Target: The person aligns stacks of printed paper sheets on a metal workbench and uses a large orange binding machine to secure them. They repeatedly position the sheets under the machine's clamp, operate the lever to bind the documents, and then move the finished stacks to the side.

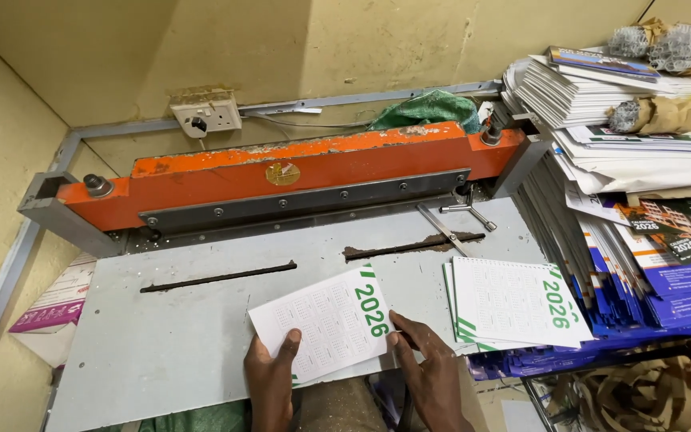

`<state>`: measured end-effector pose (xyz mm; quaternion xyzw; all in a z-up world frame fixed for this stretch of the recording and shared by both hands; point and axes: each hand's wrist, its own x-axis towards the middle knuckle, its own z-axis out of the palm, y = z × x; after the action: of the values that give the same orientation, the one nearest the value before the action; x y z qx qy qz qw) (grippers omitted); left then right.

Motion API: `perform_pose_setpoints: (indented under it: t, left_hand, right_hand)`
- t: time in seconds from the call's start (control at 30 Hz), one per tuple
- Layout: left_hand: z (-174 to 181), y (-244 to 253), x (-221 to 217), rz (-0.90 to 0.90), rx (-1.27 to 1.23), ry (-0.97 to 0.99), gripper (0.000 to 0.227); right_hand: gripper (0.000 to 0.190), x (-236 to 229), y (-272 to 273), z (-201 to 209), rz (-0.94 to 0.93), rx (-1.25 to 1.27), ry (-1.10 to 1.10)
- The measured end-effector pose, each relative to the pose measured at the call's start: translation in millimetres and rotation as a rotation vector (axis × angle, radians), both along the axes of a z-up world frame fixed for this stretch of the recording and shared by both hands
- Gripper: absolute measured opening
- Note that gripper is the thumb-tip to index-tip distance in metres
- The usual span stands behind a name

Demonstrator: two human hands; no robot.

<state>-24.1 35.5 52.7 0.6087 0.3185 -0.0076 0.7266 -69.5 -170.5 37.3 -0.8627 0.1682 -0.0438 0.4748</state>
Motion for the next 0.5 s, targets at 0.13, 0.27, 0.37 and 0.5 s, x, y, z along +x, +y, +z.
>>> perform_pose_setpoints:
  t: [0.13,0.27,0.37,0.5]
  left_hand:
    - [-3.2,1.0,0.6,-0.015,0.037,0.011,0.051]
    - [-0.4,-0.6,1.0,-0.001,0.005,0.012,0.05]
    - [-0.2,-1.7,1.1,0.005,0.022,0.024,0.05]
    - [-2.3,-2.8,1.1,0.019,0.038,0.02,0.048]
  right_hand:
    - [0.051,-1.4,2.0,1.3,0.002,-0.007,-0.027]
    - [0.05,1.8,2.1,12.1,-0.032,0.145,-0.035]
    - [0.056,2.9,4.7,21.4,-0.118,0.328,0.023]
    - [0.047,3.4,5.3,23.9,-0.157,0.467,0.031]
